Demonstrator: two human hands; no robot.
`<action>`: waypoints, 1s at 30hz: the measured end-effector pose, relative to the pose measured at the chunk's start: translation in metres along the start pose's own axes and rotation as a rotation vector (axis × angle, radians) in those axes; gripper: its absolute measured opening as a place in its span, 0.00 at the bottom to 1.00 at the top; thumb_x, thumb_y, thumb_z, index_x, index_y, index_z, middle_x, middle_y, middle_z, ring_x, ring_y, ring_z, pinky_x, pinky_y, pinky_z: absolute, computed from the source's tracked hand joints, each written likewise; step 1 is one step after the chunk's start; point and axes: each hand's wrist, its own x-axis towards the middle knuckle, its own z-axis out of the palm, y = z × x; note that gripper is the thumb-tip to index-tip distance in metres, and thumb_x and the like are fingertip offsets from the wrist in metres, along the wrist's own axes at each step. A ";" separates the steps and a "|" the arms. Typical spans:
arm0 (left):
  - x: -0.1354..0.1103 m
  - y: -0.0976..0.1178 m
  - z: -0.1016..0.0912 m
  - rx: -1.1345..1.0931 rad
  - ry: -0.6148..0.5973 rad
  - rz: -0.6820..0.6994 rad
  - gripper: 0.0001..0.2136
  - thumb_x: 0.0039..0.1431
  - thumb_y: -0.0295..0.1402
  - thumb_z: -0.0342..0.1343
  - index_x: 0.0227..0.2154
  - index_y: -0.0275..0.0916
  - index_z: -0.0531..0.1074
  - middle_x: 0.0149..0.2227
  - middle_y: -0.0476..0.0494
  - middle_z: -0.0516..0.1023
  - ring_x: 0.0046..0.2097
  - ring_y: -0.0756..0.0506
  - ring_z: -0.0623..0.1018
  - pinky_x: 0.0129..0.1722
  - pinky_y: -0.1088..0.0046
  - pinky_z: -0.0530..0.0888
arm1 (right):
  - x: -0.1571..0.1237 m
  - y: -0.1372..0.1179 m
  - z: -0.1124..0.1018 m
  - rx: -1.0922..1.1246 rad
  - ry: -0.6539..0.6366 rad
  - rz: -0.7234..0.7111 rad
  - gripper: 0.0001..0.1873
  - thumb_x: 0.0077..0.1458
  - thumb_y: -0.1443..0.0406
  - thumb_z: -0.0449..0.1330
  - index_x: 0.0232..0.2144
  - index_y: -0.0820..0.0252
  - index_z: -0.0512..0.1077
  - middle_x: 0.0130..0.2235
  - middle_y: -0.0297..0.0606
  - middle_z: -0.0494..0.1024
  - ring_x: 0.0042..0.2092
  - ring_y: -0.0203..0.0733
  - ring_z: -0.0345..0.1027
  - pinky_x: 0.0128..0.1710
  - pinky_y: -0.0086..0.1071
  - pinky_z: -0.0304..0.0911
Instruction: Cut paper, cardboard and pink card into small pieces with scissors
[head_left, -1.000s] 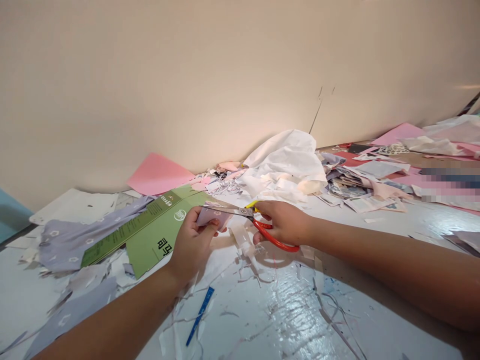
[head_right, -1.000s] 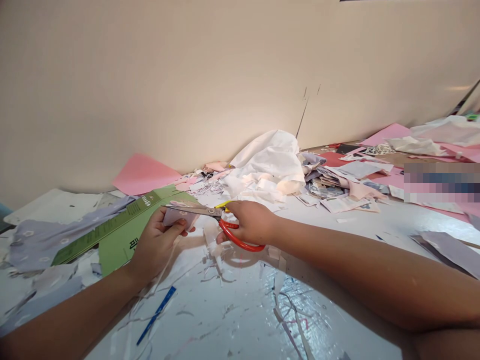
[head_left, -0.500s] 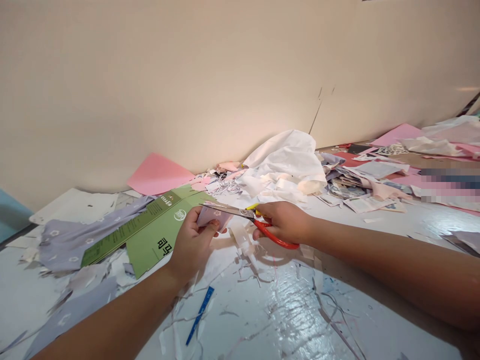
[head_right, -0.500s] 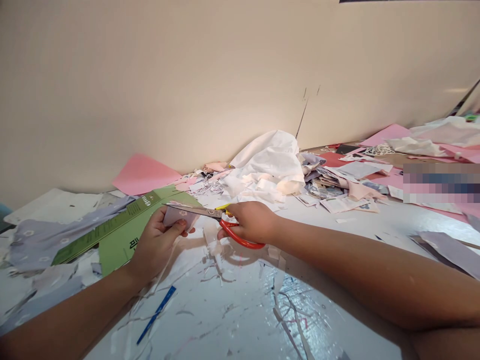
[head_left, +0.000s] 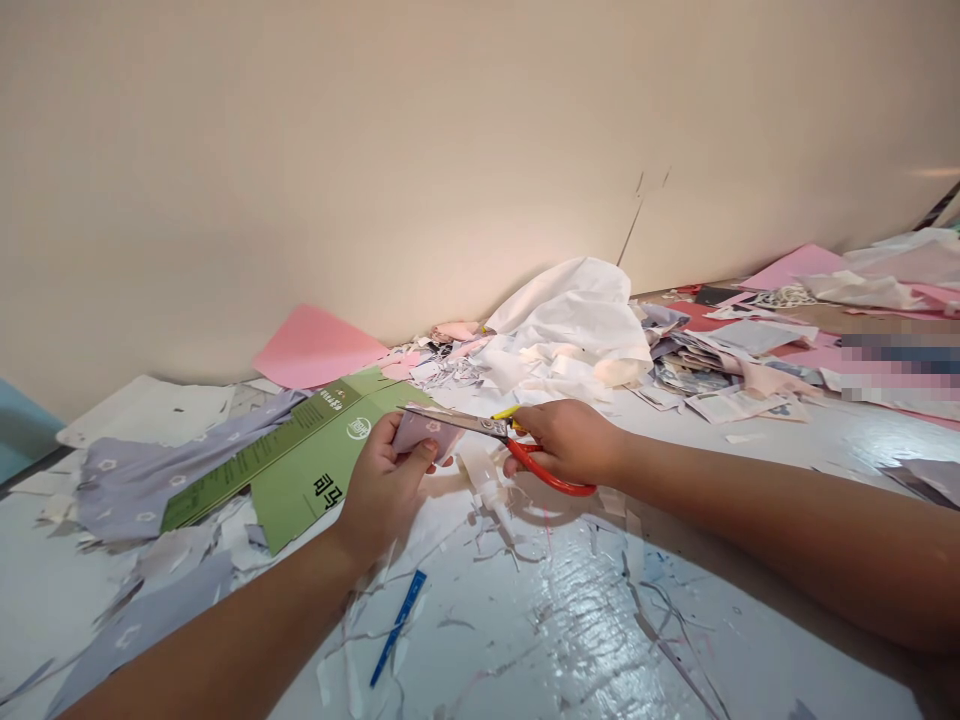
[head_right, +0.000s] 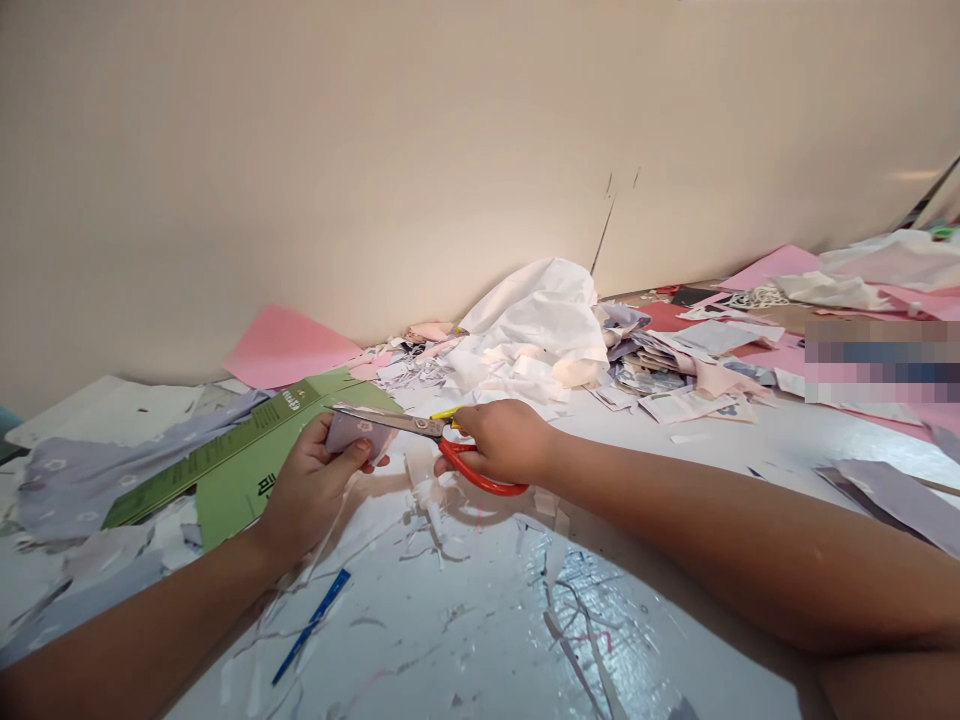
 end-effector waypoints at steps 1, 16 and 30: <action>0.000 0.000 0.000 -0.001 -0.001 0.001 0.09 0.48 0.34 0.55 0.33 0.40 0.64 0.28 0.52 0.70 0.29 0.51 0.70 0.31 0.75 0.67 | 0.000 0.001 0.001 -0.027 0.005 -0.010 0.22 0.51 0.48 0.47 0.29 0.61 0.66 0.28 0.42 0.74 0.28 0.42 0.65 0.22 0.28 0.44; 0.002 -0.006 -0.001 0.017 -0.003 0.012 0.09 0.49 0.34 0.54 0.34 0.41 0.64 0.29 0.52 0.70 0.29 0.52 0.70 0.30 0.75 0.68 | 0.001 0.002 0.005 -0.135 0.000 -0.056 0.18 0.55 0.55 0.45 0.31 0.64 0.67 0.28 0.44 0.75 0.28 0.42 0.67 0.23 0.28 0.43; 0.001 -0.001 0.001 -0.016 -0.019 -0.012 0.09 0.49 0.34 0.55 0.34 0.41 0.64 0.28 0.54 0.70 0.28 0.52 0.72 0.30 0.76 0.68 | 0.003 0.003 0.005 -0.101 -0.004 -0.059 0.20 0.55 0.52 0.45 0.30 0.62 0.67 0.28 0.43 0.74 0.28 0.42 0.66 0.22 0.28 0.45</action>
